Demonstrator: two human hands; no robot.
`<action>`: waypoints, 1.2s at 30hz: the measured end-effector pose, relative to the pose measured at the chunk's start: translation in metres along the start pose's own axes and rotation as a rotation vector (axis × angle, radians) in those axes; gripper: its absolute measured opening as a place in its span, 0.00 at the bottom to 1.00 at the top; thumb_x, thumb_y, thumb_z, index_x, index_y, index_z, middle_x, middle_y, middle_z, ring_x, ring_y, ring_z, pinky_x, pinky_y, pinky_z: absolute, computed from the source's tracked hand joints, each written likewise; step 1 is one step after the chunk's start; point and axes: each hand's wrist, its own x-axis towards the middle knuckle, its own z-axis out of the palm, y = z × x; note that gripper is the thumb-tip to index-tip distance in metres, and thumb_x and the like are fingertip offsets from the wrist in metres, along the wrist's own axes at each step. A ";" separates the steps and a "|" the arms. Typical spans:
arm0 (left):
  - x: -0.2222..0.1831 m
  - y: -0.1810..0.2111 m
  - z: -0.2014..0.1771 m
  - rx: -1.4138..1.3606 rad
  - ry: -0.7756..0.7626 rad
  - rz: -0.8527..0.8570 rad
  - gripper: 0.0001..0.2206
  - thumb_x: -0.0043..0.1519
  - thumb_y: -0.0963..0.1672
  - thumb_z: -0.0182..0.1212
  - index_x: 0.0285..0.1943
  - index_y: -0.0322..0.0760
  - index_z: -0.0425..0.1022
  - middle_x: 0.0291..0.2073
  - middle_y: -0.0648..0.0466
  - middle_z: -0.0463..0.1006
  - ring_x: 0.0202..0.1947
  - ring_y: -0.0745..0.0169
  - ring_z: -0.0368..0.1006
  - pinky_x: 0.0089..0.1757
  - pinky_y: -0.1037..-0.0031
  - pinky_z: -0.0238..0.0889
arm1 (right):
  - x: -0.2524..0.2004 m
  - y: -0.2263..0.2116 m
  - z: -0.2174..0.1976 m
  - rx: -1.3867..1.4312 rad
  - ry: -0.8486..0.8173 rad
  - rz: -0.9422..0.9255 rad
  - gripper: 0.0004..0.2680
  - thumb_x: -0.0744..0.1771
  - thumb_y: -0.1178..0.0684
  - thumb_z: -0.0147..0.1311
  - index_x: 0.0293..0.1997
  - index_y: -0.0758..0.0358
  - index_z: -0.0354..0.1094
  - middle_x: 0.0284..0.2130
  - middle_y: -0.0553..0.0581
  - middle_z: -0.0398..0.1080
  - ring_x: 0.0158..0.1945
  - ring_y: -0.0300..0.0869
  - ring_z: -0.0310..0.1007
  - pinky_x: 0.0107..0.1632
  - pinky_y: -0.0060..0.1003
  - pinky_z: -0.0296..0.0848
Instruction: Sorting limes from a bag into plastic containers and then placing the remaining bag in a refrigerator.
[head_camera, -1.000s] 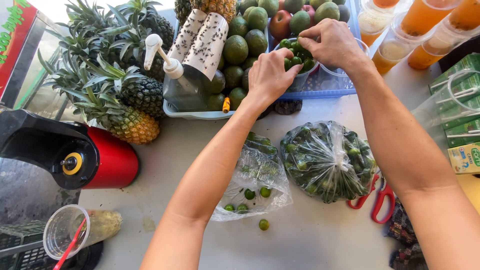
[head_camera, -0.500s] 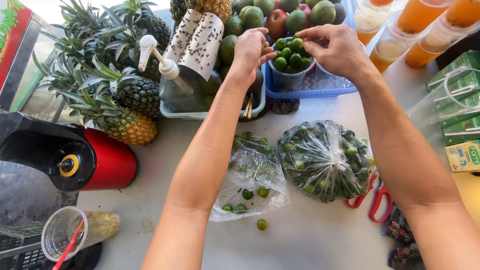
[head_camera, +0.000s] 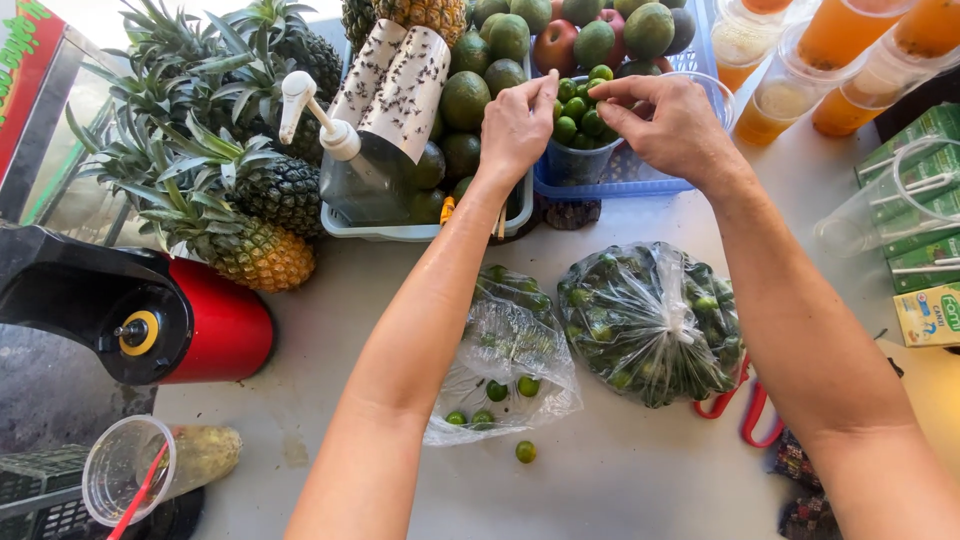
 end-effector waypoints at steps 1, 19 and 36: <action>-0.001 0.003 -0.003 0.056 -0.080 -0.078 0.21 0.74 0.53 0.51 0.52 0.34 0.84 0.40 0.40 0.86 0.46 0.42 0.82 0.49 0.60 0.73 | -0.002 0.000 -0.001 0.002 -0.003 0.007 0.09 0.70 0.52 0.59 0.55 0.59 0.77 0.33 0.54 0.77 0.33 0.34 0.71 0.39 0.32 0.72; 0.013 -0.057 0.004 -0.116 0.157 0.160 0.18 0.68 0.50 0.57 0.60 0.34 0.76 0.44 0.44 0.84 0.46 0.56 0.82 0.49 0.69 0.73 | -0.057 -0.029 -0.022 0.155 -0.015 0.141 0.11 0.70 0.51 0.58 0.57 0.62 0.75 0.35 0.50 0.76 0.36 0.31 0.71 0.39 0.27 0.71; -0.297 0.007 -0.154 -0.052 0.227 0.096 0.08 0.66 0.40 0.65 0.53 0.35 0.79 0.43 0.49 0.83 0.44 0.57 0.82 0.49 0.70 0.74 | -0.229 -0.035 -0.025 -0.061 -0.039 0.389 0.10 0.71 0.50 0.60 0.52 0.66 0.77 0.33 0.55 0.76 0.31 0.35 0.70 0.35 0.32 0.70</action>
